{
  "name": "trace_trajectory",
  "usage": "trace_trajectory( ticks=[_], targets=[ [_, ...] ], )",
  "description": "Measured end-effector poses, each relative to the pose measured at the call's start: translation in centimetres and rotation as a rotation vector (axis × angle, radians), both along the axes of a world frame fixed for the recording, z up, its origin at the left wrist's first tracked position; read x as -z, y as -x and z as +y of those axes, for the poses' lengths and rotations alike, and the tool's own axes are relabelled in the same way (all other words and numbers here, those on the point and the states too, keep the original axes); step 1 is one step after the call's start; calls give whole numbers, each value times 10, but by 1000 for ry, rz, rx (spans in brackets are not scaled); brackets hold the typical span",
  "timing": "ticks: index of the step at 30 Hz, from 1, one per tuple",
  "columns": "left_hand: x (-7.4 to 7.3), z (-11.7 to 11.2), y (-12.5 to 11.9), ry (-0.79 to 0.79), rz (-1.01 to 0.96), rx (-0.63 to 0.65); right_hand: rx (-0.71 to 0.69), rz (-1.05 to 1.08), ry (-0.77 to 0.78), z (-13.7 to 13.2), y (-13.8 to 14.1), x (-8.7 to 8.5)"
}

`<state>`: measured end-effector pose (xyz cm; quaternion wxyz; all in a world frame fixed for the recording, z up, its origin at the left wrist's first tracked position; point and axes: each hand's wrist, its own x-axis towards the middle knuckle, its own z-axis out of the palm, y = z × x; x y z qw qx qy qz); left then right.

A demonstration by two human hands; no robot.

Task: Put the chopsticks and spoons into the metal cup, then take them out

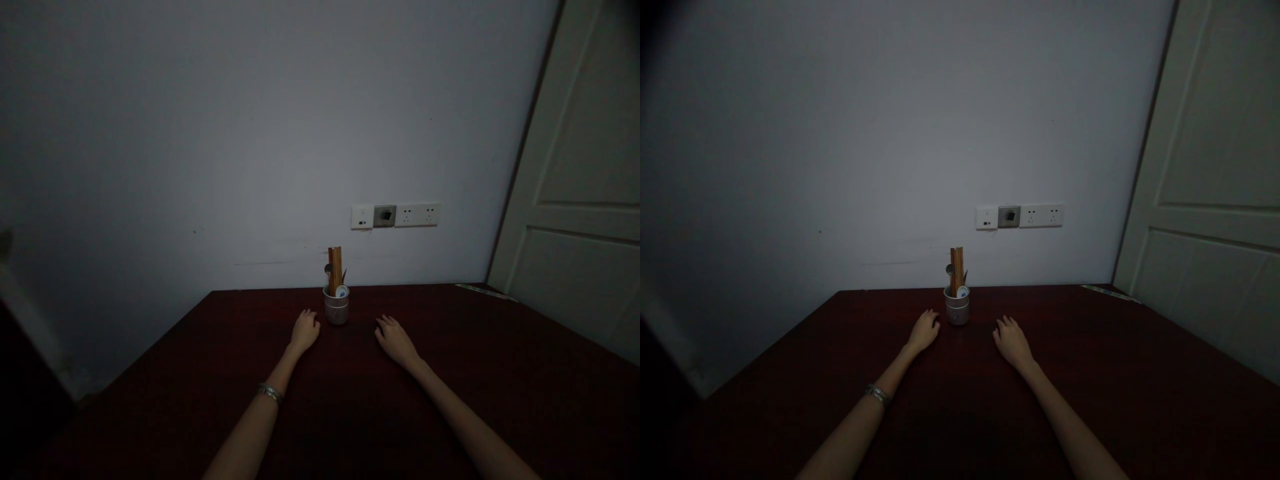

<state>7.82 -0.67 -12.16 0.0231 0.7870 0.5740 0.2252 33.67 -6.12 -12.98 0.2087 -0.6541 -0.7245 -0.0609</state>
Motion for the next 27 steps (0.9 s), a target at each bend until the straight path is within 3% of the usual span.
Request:
trace_trajectory(
  ticks=[11,19,27],
  targets=[
    [0,0,1,15,-94,23,-5,47,6,-1,0,-2],
    [0,-1,0,-5,-46,35,-9,18,8,-2,1,-3],
    [1,5,1,29,-154,2,19,218,16,1,-2,-3]
  ],
)
